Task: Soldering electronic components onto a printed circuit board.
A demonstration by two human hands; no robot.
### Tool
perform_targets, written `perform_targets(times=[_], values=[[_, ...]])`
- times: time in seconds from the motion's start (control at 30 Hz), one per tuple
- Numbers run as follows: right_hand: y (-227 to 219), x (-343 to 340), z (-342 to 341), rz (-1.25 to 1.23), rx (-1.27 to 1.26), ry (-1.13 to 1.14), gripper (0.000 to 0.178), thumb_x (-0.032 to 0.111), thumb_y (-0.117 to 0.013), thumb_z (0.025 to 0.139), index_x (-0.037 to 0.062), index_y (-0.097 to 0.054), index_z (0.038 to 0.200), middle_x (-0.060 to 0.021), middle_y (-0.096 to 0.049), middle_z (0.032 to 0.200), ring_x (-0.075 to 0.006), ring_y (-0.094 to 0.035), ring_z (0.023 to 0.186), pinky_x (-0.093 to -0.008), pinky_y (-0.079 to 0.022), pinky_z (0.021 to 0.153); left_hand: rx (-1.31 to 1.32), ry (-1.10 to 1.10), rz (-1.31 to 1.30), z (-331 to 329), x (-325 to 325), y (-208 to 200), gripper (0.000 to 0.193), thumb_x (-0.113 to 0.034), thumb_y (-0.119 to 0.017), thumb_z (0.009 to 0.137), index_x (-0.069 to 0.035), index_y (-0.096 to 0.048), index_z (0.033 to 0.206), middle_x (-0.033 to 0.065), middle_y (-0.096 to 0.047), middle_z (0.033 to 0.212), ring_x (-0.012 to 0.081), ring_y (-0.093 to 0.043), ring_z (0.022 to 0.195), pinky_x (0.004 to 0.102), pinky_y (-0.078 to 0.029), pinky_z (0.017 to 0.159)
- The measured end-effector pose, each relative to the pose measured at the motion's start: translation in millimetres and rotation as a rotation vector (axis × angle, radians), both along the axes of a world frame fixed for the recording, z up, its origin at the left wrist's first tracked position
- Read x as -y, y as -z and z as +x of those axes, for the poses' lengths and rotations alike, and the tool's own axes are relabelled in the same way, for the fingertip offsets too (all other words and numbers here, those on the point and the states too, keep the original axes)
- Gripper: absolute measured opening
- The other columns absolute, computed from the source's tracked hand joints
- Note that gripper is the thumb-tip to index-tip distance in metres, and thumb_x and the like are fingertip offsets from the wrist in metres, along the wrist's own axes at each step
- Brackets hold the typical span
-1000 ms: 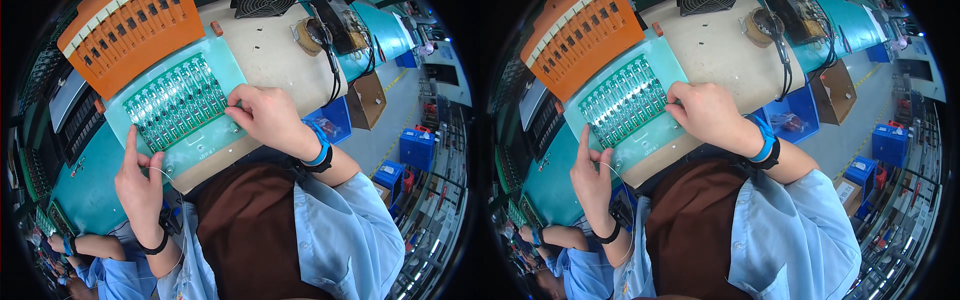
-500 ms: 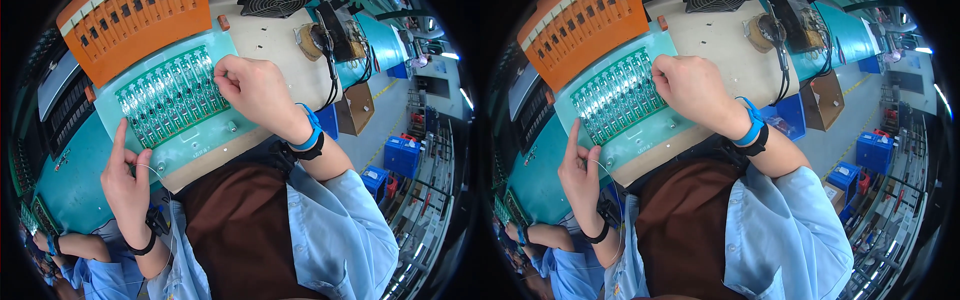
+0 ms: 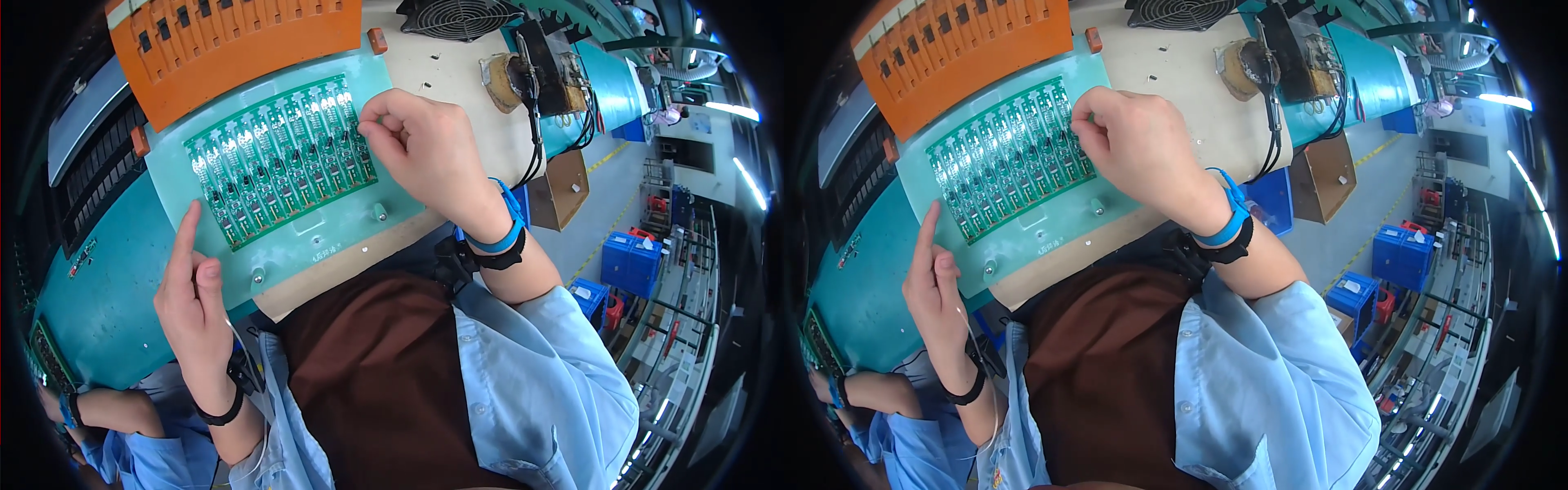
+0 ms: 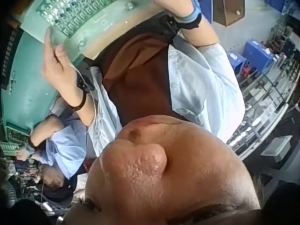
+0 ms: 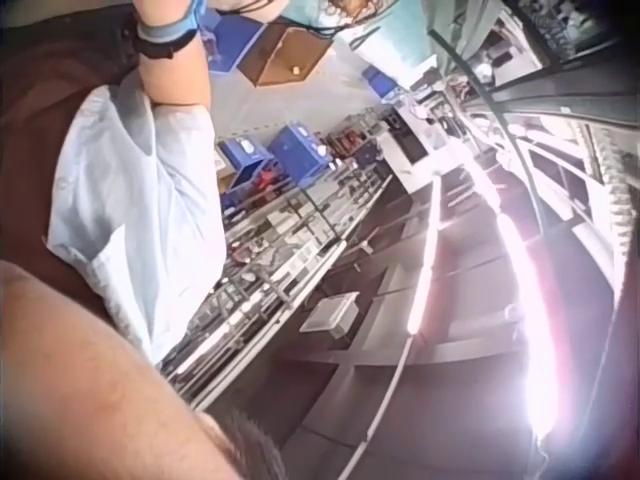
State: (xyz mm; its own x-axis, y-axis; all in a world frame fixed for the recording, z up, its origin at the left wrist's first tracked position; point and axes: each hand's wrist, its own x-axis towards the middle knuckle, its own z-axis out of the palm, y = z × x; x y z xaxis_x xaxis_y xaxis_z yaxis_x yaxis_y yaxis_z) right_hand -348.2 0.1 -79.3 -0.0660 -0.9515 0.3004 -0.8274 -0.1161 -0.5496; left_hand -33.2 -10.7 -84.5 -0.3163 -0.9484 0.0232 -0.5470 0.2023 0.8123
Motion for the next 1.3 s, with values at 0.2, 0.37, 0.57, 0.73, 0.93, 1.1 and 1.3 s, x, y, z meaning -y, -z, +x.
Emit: perform_targets(times=[0.2, 0.37, 0.57, 0.73, 0.93, 1.1, 1.3], values=[[-1.0, 5.2, 11.7, 0.042, -0.061, -0.032, 0.006, 0.006, -0.075, 0.089, 0.0072, -0.07, 0.093, -0.0067, -0.064, 0.067, -0.0209, -0.064, 0.057, -0.0321, -0.05, 0.055, -0.017, 0.006, -0.026, 2.9, -3.1, 5.6, 0.044, -0.028, -0.054, 0.11, -0.005, -0.06, 0.147, 0.0044, -0.05, 0.074, 0.0139, -0.047, 0.069, 0.0286, -0.043, 0.065], [2.2, 6.3, 12.2, -0.066, -0.193, -0.085, 0.006, 0.007, -0.075, 0.088, 0.0083, -0.071, 0.093, -0.0062, -0.067, 0.072, -0.0229, -0.066, 0.063, -0.0341, -0.052, 0.058, -0.048, 0.013, -0.067, 5.9, -2.4, 13.6, 0.041, -0.027, -0.057, 0.108, -0.005, -0.064, 0.142, 0.0037, -0.052, 0.075, 0.0132, -0.048, 0.068, 0.0283, -0.042, 0.064], [-7.5, 8.2, 12.4, -0.043, -0.236, -0.11, 0.008, 0.007, -0.075, 0.087, 0.009, -0.072, 0.094, -0.0059, -0.068, 0.075, -0.0238, -0.067, 0.067, -0.0353, -0.053, 0.06, -0.079, -0.006, -0.076, 7.8, -3.2, 17.8, 0.039, -0.025, -0.061, 0.107, -0.005, -0.067, 0.139, 0.0039, -0.054, 0.075, 0.013, -0.05, 0.068, 0.0282, -0.043, 0.064], [-8.7, 7.2, 21.0, 0.047, -0.161, -0.104, 0.007, 0.006, -0.075, 0.086, 0.0083, -0.071, 0.092, -0.0058, -0.068, 0.075, -0.0227, -0.067, 0.065, -0.0347, -0.053, 0.058, -0.078, -0.013, -0.073, 7.9, -2.7, 17.9, 0.037, -0.023, -0.063, 0.105, -0.005, -0.068, 0.137, 0.0045, -0.054, 0.075, 0.0132, -0.051, 0.067, 0.028, -0.044, 0.065], [-4.3, 12.3, 23.2, -0.003, -0.156, -0.142, 0.007, 0.005, -0.075, 0.085, 0.008, -0.072, 0.091, -0.0058, -0.068, 0.074, -0.0213, -0.065, 0.061, -0.0334, -0.052, 0.057, -0.088, -0.009, -0.086, 5.9, -2.4, 17.1, 0.036, -0.019, -0.065, 0.103, -0.005, -0.069, 0.136, 0.0043, -0.054, 0.074, 0.013, -0.051, 0.067, 0.0281, -0.044, 0.064], [-4.0, 16.4, 21.1, 0.003, -0.102, -0.183, 0.009, 0.003, -0.075, 0.084, 0.0074, -0.073, 0.091, -0.0055, -0.067, 0.073, -0.0183, -0.062, 0.058, -0.0308, -0.05, 0.056, -0.097, -0.017, -0.069, 7.5, -3.0, 17.1, 0.036, -0.019, -0.066, 0.102, -0.005, -0.069, 0.135, 0.0043, -0.054, 0.074, 0.0128, -0.051, 0.067, 0.0279, -0.044, 0.064], [-7.4, 13.2, 18.5, 0.015, -0.039, -0.148, 0.01, 0.002, -0.077, 0.084, 0.0067, -0.075, 0.093, -0.0045, -0.066, 0.07, -0.0146, -0.061, 0.057, -0.0283, -0.049, 0.055, -0.127, -0.014, -0.059, 9.2, -2.2, 18.3, 0.035, -0.017, -0.065, 0.102, -0.004, -0.07, 0.134, 0.0035, -0.054, 0.073, 0.0116, -0.05, 0.066, 0.0273, -0.044, 0.063]])
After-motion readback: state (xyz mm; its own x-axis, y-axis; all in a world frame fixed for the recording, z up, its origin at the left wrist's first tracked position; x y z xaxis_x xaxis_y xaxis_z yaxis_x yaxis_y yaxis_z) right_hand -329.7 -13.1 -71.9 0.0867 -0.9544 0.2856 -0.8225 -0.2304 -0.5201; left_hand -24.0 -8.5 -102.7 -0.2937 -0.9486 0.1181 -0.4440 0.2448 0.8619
